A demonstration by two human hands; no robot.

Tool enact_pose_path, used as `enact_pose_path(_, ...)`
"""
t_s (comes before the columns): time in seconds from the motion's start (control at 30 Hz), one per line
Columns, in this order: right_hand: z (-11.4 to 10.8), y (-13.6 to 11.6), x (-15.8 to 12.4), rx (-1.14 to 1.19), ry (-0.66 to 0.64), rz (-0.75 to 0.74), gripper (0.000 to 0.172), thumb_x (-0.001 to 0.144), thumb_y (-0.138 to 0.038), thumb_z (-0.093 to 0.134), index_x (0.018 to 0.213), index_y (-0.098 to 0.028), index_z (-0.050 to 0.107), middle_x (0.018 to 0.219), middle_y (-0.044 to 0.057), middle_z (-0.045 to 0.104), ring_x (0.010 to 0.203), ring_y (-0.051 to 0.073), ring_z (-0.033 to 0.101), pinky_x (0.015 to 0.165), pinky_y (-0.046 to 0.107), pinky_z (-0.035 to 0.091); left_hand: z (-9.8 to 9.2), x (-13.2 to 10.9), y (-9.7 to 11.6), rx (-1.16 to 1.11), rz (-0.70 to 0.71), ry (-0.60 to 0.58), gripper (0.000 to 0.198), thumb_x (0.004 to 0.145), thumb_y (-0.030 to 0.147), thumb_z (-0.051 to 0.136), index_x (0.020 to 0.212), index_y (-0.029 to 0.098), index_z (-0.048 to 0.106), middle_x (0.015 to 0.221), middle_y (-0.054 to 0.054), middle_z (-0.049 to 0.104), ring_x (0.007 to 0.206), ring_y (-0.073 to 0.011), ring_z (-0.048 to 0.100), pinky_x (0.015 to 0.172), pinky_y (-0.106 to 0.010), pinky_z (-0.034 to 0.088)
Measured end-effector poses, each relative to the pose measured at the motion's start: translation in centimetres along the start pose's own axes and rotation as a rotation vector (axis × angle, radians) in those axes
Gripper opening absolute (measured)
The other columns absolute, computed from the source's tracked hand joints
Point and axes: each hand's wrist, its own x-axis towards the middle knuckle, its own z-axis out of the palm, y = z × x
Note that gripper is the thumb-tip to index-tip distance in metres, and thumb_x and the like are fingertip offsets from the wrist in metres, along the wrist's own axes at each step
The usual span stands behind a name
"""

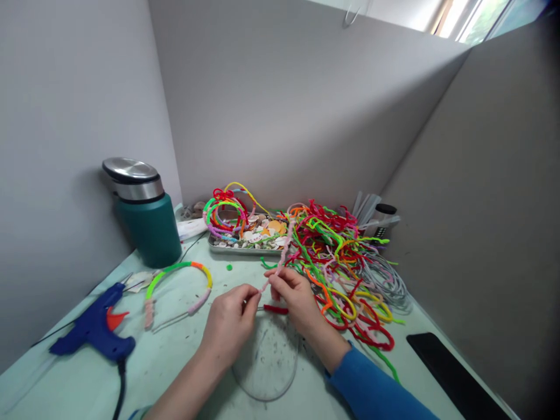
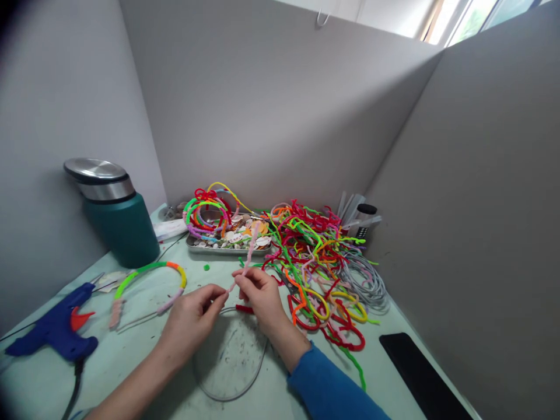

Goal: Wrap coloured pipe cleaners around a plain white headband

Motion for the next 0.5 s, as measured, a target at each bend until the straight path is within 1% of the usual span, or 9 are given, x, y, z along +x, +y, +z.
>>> enact_pose_path(0.13,-0.2,-0.3,-0.1,-0.058,0.035,-0.053,0.021,0.078,-0.037,0.06,0.074,-0.016,0.064,0.049,-0.006,0.044,0.048,0.008,0.04,0.048,0.021,0.032,0.1,-0.1,-0.1,0.11,-0.005,0.018,0.025,0.084,0.027,0.042,0.071,0.019,0.062,0.066,-0.003,0.063,0.059,-0.0147,0.054,0.056,-0.023,0.032)
enact_pose_path(0.2,-0.2,-0.4,-0.3,-0.044,0.001,-0.064,0.02,0.077,-0.036,0.061,0.073,-0.017,0.063,0.052,-0.005,0.046,0.048,0.008,0.04,0.047,0.021,0.032,0.1,0.0,-0.3,0.104,-0.055,0.037,0.026,0.084,0.029,0.043,0.069,0.019,0.061,0.061,-0.001,0.061,0.055,-0.014,0.052,0.054,-0.024,0.031)
enact_pose_path(0.27,-0.1,-0.4,-0.4,-0.011,-0.056,-0.075,0.018,0.076,-0.035,0.062,0.072,-0.017,0.063,0.057,-0.004,0.048,0.049,0.008,0.041,0.046,0.021,0.033,-0.1,0.3,-0.6,0.033,-0.125,0.083,0.025,0.082,0.031,0.046,0.067,0.018,0.06,0.056,0.0,0.057,0.053,-0.013,0.05,0.053,-0.023,0.031)
enact_pose_path(0.33,-0.1,-0.3,-0.4,0.016,-0.094,-0.074,0.018,0.077,-0.035,0.061,0.075,-0.017,0.065,0.061,-0.003,0.052,0.05,0.007,0.043,0.046,0.021,0.034,-0.3,0.7,-0.8,-0.146,-0.209,0.109,0.024,0.08,0.034,0.05,0.065,0.017,0.058,0.052,0.003,0.052,0.049,-0.0112,0.047,0.049,-0.022,0.03)
enact_pose_path(0.4,-0.4,0.2,-0.1,0.042,-0.08,-0.048,0.018,0.078,-0.035,0.059,0.081,-0.018,0.066,0.065,-0.001,0.055,0.05,0.007,0.044,0.046,0.02,0.034,-0.7,1.1,-0.8,-0.43,-0.307,0.061,0.025,0.077,0.039,0.053,0.065,0.017,0.056,0.049,0.005,0.046,0.041,-0.0079,0.04,0.043,-0.02,0.028)
enact_pose_path(0.43,-0.5,0.4,0.1,0.058,-0.063,-0.027,0.019,0.079,-0.035,0.059,0.084,-0.018,0.067,0.067,0.0,0.057,0.049,0.007,0.045,0.046,0.02,0.034,-0.8,1.2,-0.8,-0.584,-0.347,0.003,0.025,0.076,0.04,0.055,0.067,0.016,0.055,0.048,0.007,0.044,0.036,-0.0059,0.034,0.04,-0.019,0.026)
enact_pose_path(0.5,-0.8,0.9,0.4,0.103,-0.051,0.024,0.021,0.079,-0.035,0.058,0.087,-0.017,0.067,0.066,0.0,0.059,0.048,0.006,0.045,0.045,0.019,0.032,-1.1,1.1,-0.5,-0.84,-0.389,-0.168,0.025,0.075,0.041,0.057,0.072,0.016,0.055,0.048,0.008,0.043,0.031,-0.0026,0.025,0.035,-0.018,0.022)
